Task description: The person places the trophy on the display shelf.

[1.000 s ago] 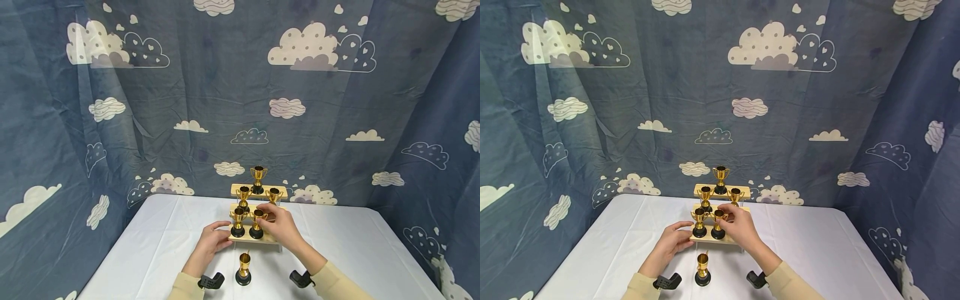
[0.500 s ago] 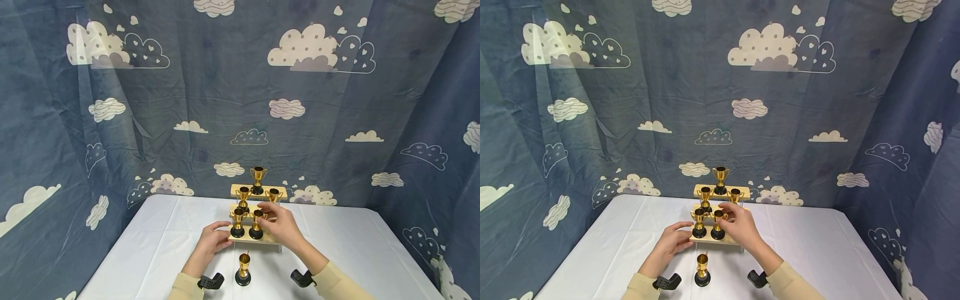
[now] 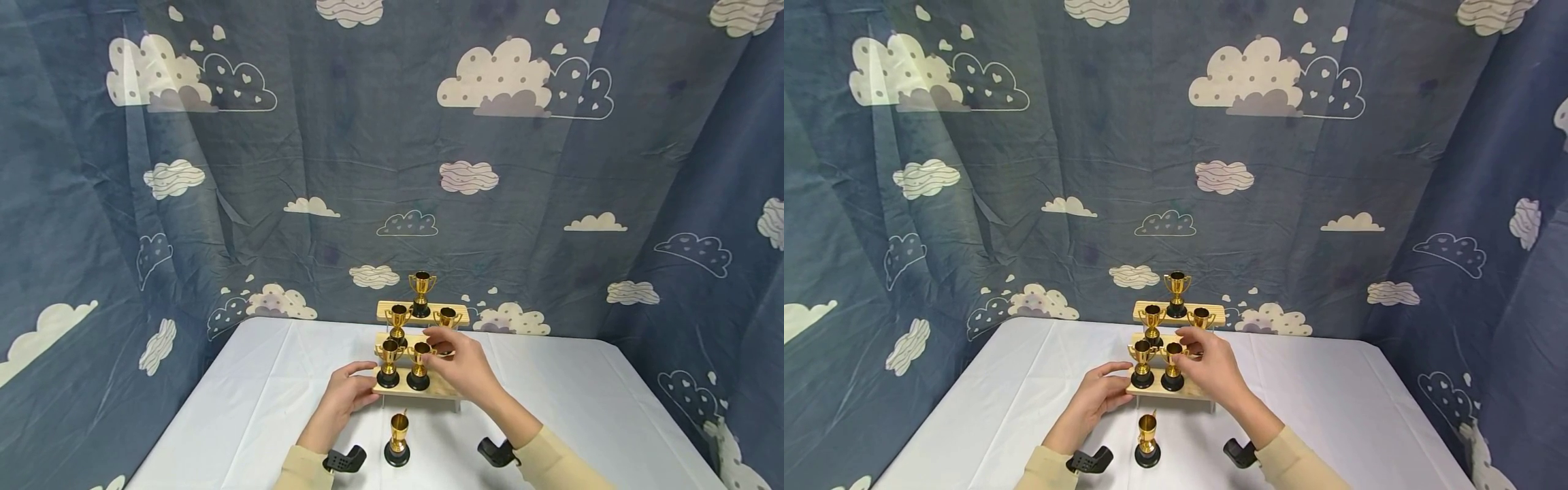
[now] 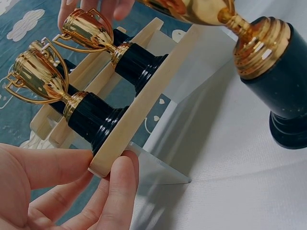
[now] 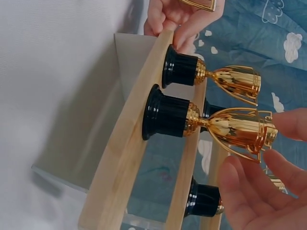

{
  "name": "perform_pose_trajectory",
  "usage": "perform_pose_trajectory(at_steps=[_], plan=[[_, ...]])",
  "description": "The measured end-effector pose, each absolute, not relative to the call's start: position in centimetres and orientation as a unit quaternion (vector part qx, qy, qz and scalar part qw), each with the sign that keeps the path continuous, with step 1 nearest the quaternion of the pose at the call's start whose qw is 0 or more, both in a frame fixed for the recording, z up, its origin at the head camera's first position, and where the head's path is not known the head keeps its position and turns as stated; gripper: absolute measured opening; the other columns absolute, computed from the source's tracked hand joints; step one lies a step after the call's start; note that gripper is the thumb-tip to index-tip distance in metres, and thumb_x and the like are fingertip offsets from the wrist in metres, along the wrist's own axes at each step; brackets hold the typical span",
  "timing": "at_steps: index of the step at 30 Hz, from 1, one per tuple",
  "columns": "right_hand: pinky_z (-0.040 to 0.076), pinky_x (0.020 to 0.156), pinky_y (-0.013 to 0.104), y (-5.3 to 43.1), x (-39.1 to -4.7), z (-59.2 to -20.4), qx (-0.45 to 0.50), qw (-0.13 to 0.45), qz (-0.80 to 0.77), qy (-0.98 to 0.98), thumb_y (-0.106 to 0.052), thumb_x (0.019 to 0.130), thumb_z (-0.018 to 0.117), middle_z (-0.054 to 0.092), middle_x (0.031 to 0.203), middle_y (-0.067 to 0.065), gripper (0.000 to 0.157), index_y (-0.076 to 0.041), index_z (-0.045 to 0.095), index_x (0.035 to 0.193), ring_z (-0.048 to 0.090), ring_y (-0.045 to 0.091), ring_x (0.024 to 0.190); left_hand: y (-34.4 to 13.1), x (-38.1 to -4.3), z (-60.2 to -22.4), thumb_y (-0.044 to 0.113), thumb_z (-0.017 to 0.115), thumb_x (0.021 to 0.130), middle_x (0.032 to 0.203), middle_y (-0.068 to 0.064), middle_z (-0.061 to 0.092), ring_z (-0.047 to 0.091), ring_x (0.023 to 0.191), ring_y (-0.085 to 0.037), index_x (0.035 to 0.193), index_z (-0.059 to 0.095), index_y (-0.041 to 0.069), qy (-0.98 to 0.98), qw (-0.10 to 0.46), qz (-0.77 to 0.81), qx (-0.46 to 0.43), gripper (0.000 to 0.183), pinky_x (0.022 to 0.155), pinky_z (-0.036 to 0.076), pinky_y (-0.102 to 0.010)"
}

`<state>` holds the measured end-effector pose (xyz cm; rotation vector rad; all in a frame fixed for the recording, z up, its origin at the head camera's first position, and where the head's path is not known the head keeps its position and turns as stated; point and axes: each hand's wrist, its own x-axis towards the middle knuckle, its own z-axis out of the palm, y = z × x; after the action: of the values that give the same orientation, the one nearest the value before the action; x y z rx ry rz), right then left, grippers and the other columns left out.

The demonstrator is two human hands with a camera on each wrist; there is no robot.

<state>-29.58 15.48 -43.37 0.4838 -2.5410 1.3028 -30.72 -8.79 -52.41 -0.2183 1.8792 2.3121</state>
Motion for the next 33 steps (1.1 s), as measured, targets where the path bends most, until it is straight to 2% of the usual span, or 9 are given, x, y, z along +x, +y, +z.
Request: perform_pose_trajectory(at_steps=[5, 12, 18, 24, 28, 33], plan=[[0.058, 0.082, 0.028, 15.7, -29.4, -42.8, 0.165, 0.119, 0.453, -0.868, -0.015, 0.082, 0.081, 0.069, 0.110, 0.002, 0.045, -0.025, 0.067, 0.124, 0.066, 0.015, 0.093, -8.8, -30.8, -52.4, -0.003, 0.068, 0.083, 0.107, -0.020, 0.067, 0.070, 0.076, -0.019, 0.129, 0.063, -0.002, 0.625, 0.076, 0.774, -0.066, 0.046, 0.069, 0.062, -0.030], [0.059, 0.081, 0.026, 16.1, -29.2, -42.4, 0.169, 0.127, 0.455, -0.865, -0.015, 0.085, 0.080, 0.067, 0.110, -0.003, 0.044, -0.025, 0.066, 0.125, 0.067, 0.015, 0.095, -8.9, -30.8, -52.4, -0.004, 0.068, 0.083, 0.106, -0.020, 0.067, 0.069, 0.076, -0.019, 0.128, 0.063, -0.002, 0.623, 0.075, 0.776, -0.063, 0.046, 0.070, 0.062, -0.030], [0.060, 0.085, 0.036, 16.5, -28.6, -42.0, 0.178, 0.141, 0.457, -0.860, -0.013, 0.085, 0.080, 0.067, 0.113, 0.006, 0.045, -0.019, 0.066, 0.127, 0.066, 0.023, 0.100, -8.8, -30.9, -52.6, -0.004, 0.068, 0.082, 0.105, -0.020, 0.068, 0.070, 0.073, -0.019, 0.127, 0.064, -0.001, 0.622, 0.077, 0.776, -0.069, 0.045, 0.066, 0.062, -0.029], [0.060, 0.085, 0.039, 16.7, -27.9, -41.5, 0.172, 0.152, 0.453, -0.861, -0.014, 0.085, 0.081, 0.067, 0.114, -0.001, 0.044, -0.025, 0.066, 0.125, 0.065, 0.023, 0.103, -8.8, -30.9, -52.6, -0.004, 0.067, 0.083, 0.105, -0.020, 0.068, 0.070, 0.073, -0.019, 0.127, 0.064, -0.001, 0.622, 0.077, 0.776, -0.067, 0.044, 0.067, 0.062, -0.029], [0.060, 0.085, 0.040, 16.9, -27.5, -41.6, 0.173, 0.150, 0.457, -0.859, -0.012, 0.085, 0.081, 0.068, 0.116, 0.000, 0.043, -0.025, 0.067, 0.123, 0.065, 0.023, 0.104, -8.8, -30.9, -52.7, -0.004, 0.067, 0.083, 0.105, -0.019, 0.068, 0.069, 0.075, -0.019, 0.126, 0.065, -0.001, 0.622, 0.074, 0.776, -0.067, 0.044, 0.069, 0.062, -0.030], [0.059, 0.086, 0.034, 17.2, -26.7, -41.7, 0.174, 0.137, 0.471, -0.854, -0.015, 0.086, 0.081, 0.068, 0.116, -0.002, 0.041, -0.025, 0.067, 0.123, 0.066, 0.021, 0.103, -8.8, -30.8, -52.6, -0.004, 0.068, 0.082, 0.104, -0.019, 0.069, 0.070, 0.076, -0.020, 0.126, 0.065, -0.001, 0.623, 0.075, 0.776, -0.068, 0.044, 0.070, 0.062, -0.031]])
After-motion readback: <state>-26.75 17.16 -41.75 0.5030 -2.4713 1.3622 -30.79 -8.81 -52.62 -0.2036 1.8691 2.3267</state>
